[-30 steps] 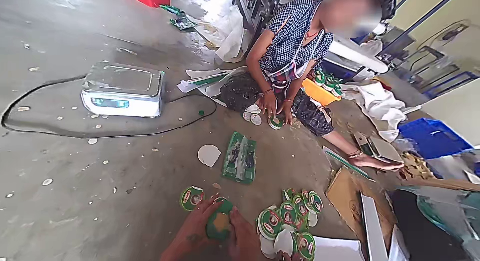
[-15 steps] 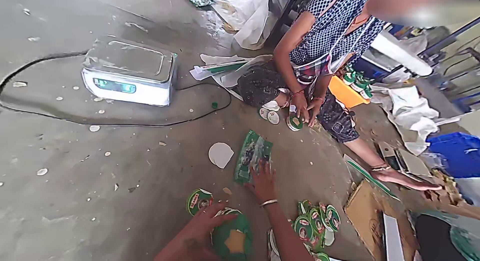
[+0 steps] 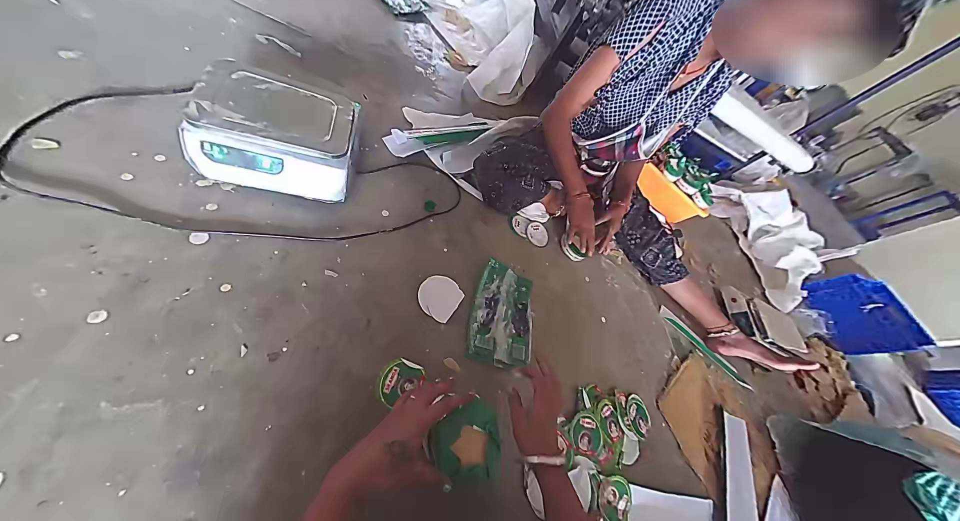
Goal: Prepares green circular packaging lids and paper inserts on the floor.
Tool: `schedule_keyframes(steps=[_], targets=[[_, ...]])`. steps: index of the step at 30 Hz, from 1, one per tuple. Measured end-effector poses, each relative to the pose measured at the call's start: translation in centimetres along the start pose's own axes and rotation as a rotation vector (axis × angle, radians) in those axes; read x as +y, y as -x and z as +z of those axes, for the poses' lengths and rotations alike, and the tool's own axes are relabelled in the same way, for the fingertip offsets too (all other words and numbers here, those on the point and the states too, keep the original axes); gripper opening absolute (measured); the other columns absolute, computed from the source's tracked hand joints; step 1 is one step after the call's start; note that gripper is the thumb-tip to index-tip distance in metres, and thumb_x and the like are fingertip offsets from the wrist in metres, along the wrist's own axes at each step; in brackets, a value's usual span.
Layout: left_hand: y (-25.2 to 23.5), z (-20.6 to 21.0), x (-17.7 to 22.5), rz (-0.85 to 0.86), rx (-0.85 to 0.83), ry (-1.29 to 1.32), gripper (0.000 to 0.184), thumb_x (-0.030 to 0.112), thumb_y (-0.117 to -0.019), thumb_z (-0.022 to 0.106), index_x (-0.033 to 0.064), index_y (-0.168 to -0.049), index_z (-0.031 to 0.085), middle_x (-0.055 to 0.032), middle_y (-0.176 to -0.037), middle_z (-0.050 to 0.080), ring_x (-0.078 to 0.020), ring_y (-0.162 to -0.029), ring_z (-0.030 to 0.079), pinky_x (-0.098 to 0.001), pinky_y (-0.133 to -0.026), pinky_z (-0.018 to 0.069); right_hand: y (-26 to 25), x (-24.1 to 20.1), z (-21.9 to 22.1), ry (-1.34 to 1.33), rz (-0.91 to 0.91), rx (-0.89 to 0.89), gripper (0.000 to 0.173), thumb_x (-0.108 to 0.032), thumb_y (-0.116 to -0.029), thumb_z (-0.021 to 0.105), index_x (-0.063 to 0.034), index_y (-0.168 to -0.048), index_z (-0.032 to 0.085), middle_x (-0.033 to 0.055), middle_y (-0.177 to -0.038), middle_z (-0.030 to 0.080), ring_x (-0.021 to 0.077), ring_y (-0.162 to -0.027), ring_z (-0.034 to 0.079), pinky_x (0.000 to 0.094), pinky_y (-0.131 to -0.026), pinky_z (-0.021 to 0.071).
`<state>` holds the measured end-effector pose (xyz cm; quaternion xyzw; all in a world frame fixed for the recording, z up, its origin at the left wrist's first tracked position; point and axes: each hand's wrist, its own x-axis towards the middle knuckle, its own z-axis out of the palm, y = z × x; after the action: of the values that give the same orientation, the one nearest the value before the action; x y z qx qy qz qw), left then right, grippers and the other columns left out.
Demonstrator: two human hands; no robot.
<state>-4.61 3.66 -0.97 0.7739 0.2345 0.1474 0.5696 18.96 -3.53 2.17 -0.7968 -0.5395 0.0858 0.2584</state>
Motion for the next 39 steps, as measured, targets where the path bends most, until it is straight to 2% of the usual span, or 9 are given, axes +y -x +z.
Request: schedule_keyframes(steps=[6, 12, 19, 23, 27, 30, 34, 37, 39], targets=[[0.1, 0.4, 0.4, -0.056, 0.022, -0.093, 0.097, 0.027, -0.0655, 0.096, 0.0235, -0.152, 0.051, -0.0206, -0.159, 0.042, -0.0486, -0.146, 0.036, -0.0743, -0.111, 0.0291, 8.5, -3.8, -2.8, 0.547, -0.285, 0.083, 0.046, 0.005, -0.0776, 0.068, -0.0207, -0.114, 0.078, 0.0293, -0.134, 0.063, 0.0587, -0.126, 0.055, 0.0837, -0.097, 0.0311], [0.1, 0.2, 0.9, -0.123, 0.007, -0.153, 0.095, 0.028, -0.0681, 0.094, 0.0292, -0.152, 0.05, -0.0161, -0.161, 0.04, -0.0454, -0.149, 0.032, -0.0758, -0.111, 0.0258, 12.2, -7.4, -5.0, 0.616, -0.245, -0.109, 0.028, -0.006, -0.0844, 0.071, -0.0208, -0.106, 0.081, 0.0223, -0.138, 0.063, 0.0491, -0.131, 0.056, 0.0753, -0.102, 0.0365], [0.2, 0.1, 1.4, -0.152, -0.012, -0.185, 0.094, 0.026, -0.0698, 0.094, 0.0292, -0.152, 0.049, -0.0177, -0.161, 0.038, -0.0447, -0.149, 0.032, -0.0731, -0.114, 0.0239, 10.1, -6.8, -3.4, 0.506, -0.075, -0.212, 0.056, 0.007, -0.0842, 0.066, -0.018, -0.134, 0.069, 0.0273, -0.15, 0.051, 0.0546, -0.141, 0.042, 0.0792, -0.109, 0.0259], [0.3, 0.0, 1.7, -0.163, -0.03, -0.154, 0.091, 0.025, -0.0734, 0.092, 0.0292, -0.153, 0.048, -0.0176, -0.162, 0.036, -0.0453, -0.15, 0.029, -0.0739, -0.115, 0.0224, 13.7, -7.6, -3.7, 0.498, -0.205, -0.138, 0.04, 0.002, -0.0795, 0.071, -0.0142, -0.116, 0.078, 0.0301, -0.139, 0.059, 0.056, -0.132, 0.051, 0.0796, -0.104, 0.03], [0.2, -0.3, 1.6, -0.094, -0.062, -0.087, 0.089, 0.014, -0.075, 0.089, 0.0215, -0.154, 0.048, -0.0156, -0.16, 0.042, -0.0423, -0.149, 0.035, -0.074, -0.114, 0.0228, 13.7, -6.8, -2.9, 0.643, -0.361, -0.082, 0.059, -0.001, -0.0713, 0.079, -0.0201, -0.127, 0.074, 0.0249, -0.139, 0.062, 0.0505, -0.129, 0.057, 0.0788, -0.1, 0.0345], [0.4, -0.2, 1.6, -0.065, -0.038, -0.035, 0.1, 0.011, -0.0761, 0.087, 0.0173, -0.161, 0.035, -0.0173, -0.158, 0.044, -0.0412, -0.145, 0.041, -0.0711, -0.114, 0.0276, 12.7, -8.2, -3.3, 0.573, -0.421, 0.01, 0.028, -0.006, -0.0771, 0.076, -0.0226, -0.1, 0.081, 0.0225, -0.133, 0.067, 0.0493, -0.126, 0.06, 0.0792, -0.098, 0.0346], [0.3, -0.1, 1.5, -0.086, -0.006, -0.018, 0.109, 0.014, -0.0755, 0.087, 0.0141, -0.164, 0.023, -0.0157, -0.158, 0.045, -0.0398, -0.145, 0.042, -0.0711, -0.115, 0.0253, 10.3, -8.0, -1.4, 0.57, -0.51, 0.052, 0.058, 0.002, -0.0711, 0.076, -0.0322, -0.117, 0.077, 0.0186, -0.136, 0.065, 0.0458, -0.132, 0.056, 0.0743, -0.103, 0.0362], [0.4, 0.0, 0.9, -0.039, 0.058, 0.025, 0.11, 0.011, -0.0718, 0.088, 0.0091, -0.162, 0.027, -0.0185, -0.153, 0.051, -0.0405, -0.14, 0.048, -0.0707, -0.113, 0.0309, 8.9, -8.6, -1.6, 0.566, -0.538, 0.081, 0.033, -0.006, -0.0709, 0.079, -0.0264, -0.097, 0.08, 0.0175, -0.133, 0.067, 0.0448, -0.128, 0.06, 0.0763, -0.099, 0.0371], [0.6, 0.3, 0.7, -0.027, 0.057, 0.042, 0.11, 0.008, -0.0714, 0.088, 0.0098, -0.162, 0.027, -0.0179, -0.154, 0.05, -0.0402, -0.141, 0.047, -0.0692, -0.114, 0.0315, 7.8, -9.0, -2.0, 0.561, -0.52, 0.072, 0.037, -0.007, -0.0743, 0.078, -0.0231, -0.107, 0.079, 0.0206, -0.135, 0.066, 0.0481, -0.129, 0.058, 0.0797, -0.099, 0.0345]])
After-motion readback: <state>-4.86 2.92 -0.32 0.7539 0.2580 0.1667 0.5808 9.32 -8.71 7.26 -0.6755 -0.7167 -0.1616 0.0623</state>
